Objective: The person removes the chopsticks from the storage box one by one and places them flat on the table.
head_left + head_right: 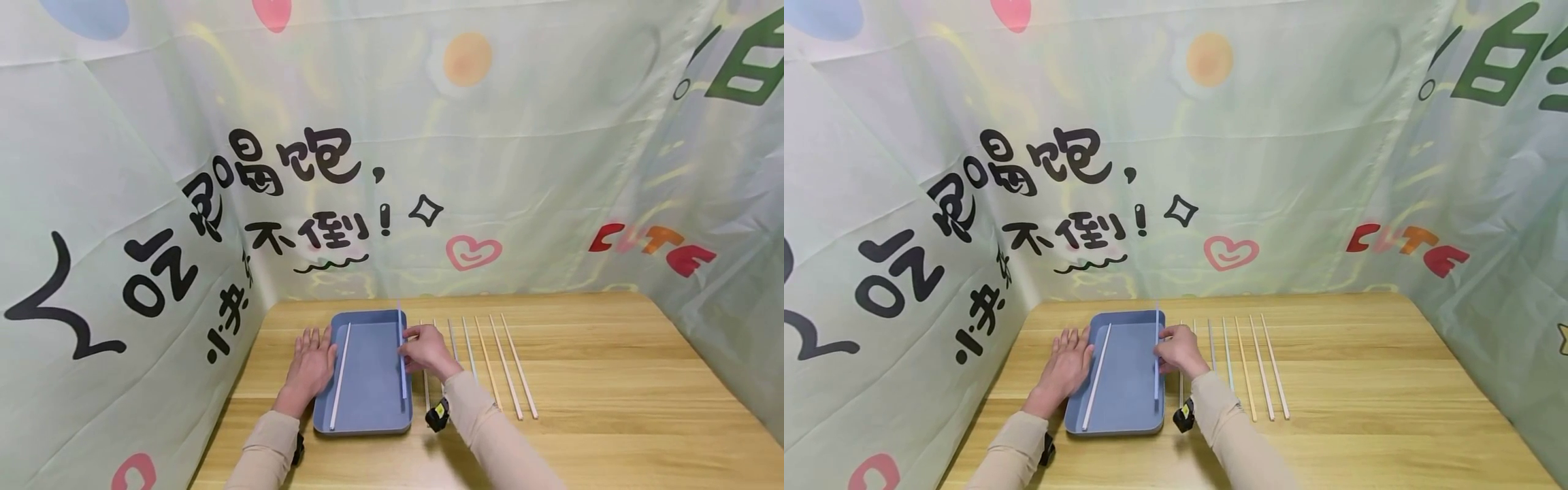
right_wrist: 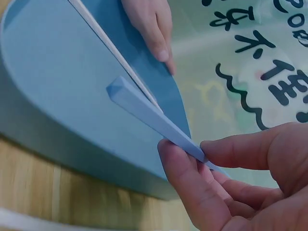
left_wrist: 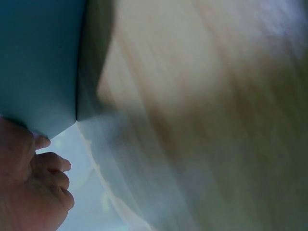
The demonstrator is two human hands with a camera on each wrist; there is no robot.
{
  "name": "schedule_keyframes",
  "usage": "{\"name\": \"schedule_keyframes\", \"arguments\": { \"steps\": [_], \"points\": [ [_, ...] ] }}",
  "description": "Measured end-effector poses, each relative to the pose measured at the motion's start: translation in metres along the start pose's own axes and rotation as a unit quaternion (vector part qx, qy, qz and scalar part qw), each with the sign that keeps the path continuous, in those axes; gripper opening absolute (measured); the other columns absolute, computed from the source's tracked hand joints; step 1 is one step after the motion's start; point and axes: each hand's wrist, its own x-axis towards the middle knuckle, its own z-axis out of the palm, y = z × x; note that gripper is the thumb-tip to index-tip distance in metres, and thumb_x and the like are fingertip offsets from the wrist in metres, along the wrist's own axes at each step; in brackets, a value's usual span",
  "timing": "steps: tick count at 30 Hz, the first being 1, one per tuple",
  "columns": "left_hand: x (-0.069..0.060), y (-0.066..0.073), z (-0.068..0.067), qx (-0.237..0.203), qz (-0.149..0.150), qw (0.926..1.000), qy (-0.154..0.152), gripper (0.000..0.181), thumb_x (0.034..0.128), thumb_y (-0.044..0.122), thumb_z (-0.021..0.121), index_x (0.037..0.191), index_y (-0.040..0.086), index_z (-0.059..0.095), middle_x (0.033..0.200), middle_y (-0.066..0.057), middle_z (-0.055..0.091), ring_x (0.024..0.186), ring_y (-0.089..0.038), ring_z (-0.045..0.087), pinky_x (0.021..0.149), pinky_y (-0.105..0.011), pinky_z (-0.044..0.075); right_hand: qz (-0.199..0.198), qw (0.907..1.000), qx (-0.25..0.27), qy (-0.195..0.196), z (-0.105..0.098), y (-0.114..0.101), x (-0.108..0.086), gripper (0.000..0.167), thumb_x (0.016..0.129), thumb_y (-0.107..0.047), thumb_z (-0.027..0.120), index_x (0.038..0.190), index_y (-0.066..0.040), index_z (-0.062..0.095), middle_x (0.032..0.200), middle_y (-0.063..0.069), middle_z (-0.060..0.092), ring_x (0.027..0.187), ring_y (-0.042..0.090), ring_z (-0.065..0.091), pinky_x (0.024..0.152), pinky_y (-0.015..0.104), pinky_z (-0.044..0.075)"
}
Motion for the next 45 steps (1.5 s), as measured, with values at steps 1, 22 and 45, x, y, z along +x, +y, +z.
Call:
{"name": "schedule_keyframes", "arguments": {
  "steps": [1, 22, 45],
  "points": [
    [0.000, 0.000, 0.000, -0.002, 0.000, 1.0000, 0.001, 0.057, 0.1144, 0.030, 0.037, 0.162, -0.002, 0.037, 0.161, -0.038, 0.038, 0.154, -0.056, 0.029, 0.128, -0.067, 0.021, 0.002, 1.0000, 0.005, 0.000, -0.003, 0.001, 0.000, 0.046, 0.092, 0.006, 0.069, 0.137, 0.011, 0.059, 0.091, 0.020, 0.069, 0.069, 0.022, 0.068, 0.064, 0.040, 0.065],
    [-0.001, 0.001, -0.002, 0.006, -0.004, 0.9999, -0.014, 0.057, 0.1147, 0.029, 0.035, 0.163, -0.001, 0.034, 0.162, -0.038, 0.036, 0.155, -0.056, 0.027, 0.128, -0.068, 0.019, 0.019, 0.9986, -0.013, 0.047, -0.078, 0.029, -0.013, 0.042, 0.090, 0.002, 0.063, 0.131, 0.011, 0.061, 0.093, 0.018, 0.067, 0.074, 0.024, 0.067, 0.066, 0.043, 0.065],
    [0.000, -0.001, 0.000, 0.003, -0.014, 0.9997, -0.018, 0.057, 0.1149, 0.031, 0.035, 0.164, 0.001, 0.033, 0.163, -0.037, 0.034, 0.156, -0.056, 0.026, 0.128, -0.067, 0.019, 0.036, 0.9958, -0.038, 0.075, -0.148, 0.053, -0.025, 0.048, 0.091, 0.000, 0.062, 0.136, 0.014, 0.054, 0.088, 0.013, 0.064, 0.072, 0.019, 0.064, 0.065, 0.038, 0.064]
  ]
}}
